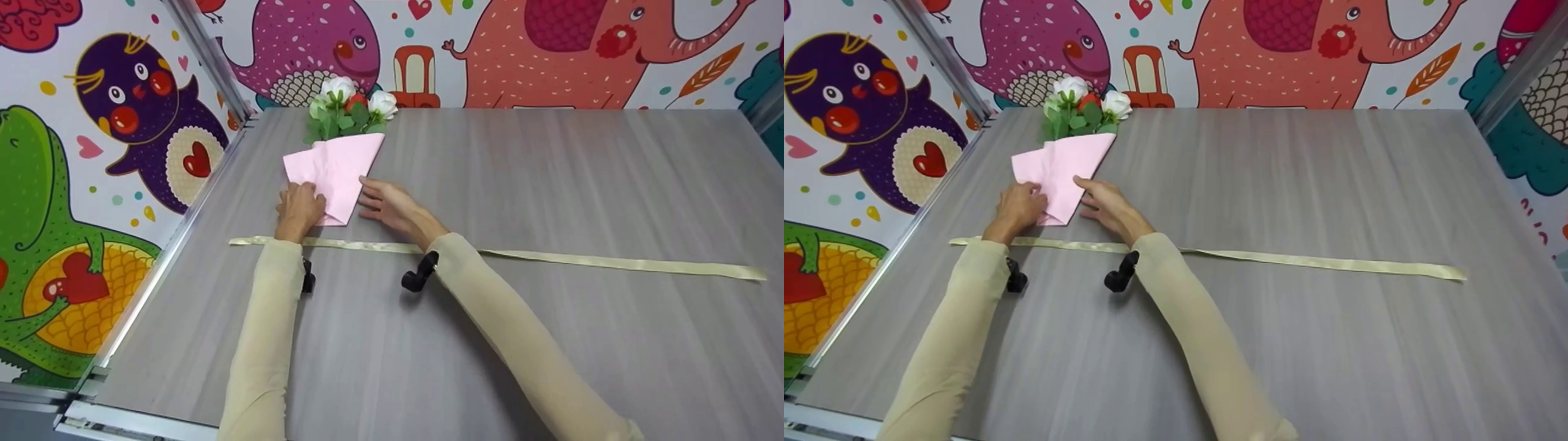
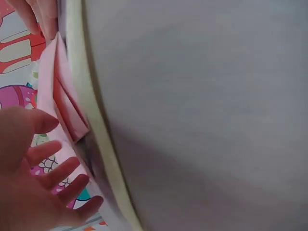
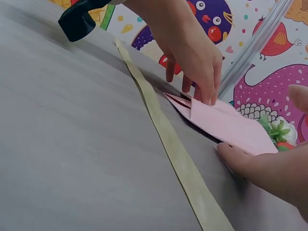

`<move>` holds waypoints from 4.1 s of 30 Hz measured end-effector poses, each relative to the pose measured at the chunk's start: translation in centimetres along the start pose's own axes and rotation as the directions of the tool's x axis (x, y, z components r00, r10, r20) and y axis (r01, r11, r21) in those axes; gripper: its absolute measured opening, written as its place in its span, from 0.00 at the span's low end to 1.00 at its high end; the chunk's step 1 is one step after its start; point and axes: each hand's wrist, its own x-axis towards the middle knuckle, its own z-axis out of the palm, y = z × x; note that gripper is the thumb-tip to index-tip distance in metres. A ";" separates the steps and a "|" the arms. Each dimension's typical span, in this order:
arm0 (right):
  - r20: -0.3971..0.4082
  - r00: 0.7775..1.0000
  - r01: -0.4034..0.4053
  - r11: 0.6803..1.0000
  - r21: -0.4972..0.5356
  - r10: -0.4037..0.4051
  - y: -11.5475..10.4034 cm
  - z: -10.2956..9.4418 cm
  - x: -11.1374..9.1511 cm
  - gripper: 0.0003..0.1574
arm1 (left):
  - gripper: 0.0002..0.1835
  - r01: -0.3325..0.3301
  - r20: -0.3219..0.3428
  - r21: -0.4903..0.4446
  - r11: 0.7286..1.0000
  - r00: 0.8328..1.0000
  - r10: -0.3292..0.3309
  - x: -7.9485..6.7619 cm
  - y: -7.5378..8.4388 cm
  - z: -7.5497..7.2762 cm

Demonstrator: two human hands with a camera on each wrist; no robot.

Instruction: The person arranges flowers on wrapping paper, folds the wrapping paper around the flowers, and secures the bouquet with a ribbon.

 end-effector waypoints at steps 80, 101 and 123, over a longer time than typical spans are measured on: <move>-0.095 0.981 0.157 0.980 -0.119 -0.169 -2.8 -5.0 -2.3 0.40 | 0.32 0.056 0.060 -0.968 0.244 0.998 0.008 -1.2 7.2 3.2; -0.161 0.773 0.566 0.782 -0.260 -0.613 -8.0 -8.7 -9.6 0.29 | 0.19 -0.219 -0.063 -0.909 0.354 0.914 0.402 -5.6 13.2 2.1; -0.155 0.782 0.538 0.780 -0.319 -0.603 -7.3 -11.5 -16.2 0.29 | 0.18 -0.020 0.125 -0.959 0.282 0.864 0.488 -8.0 16.6 3.3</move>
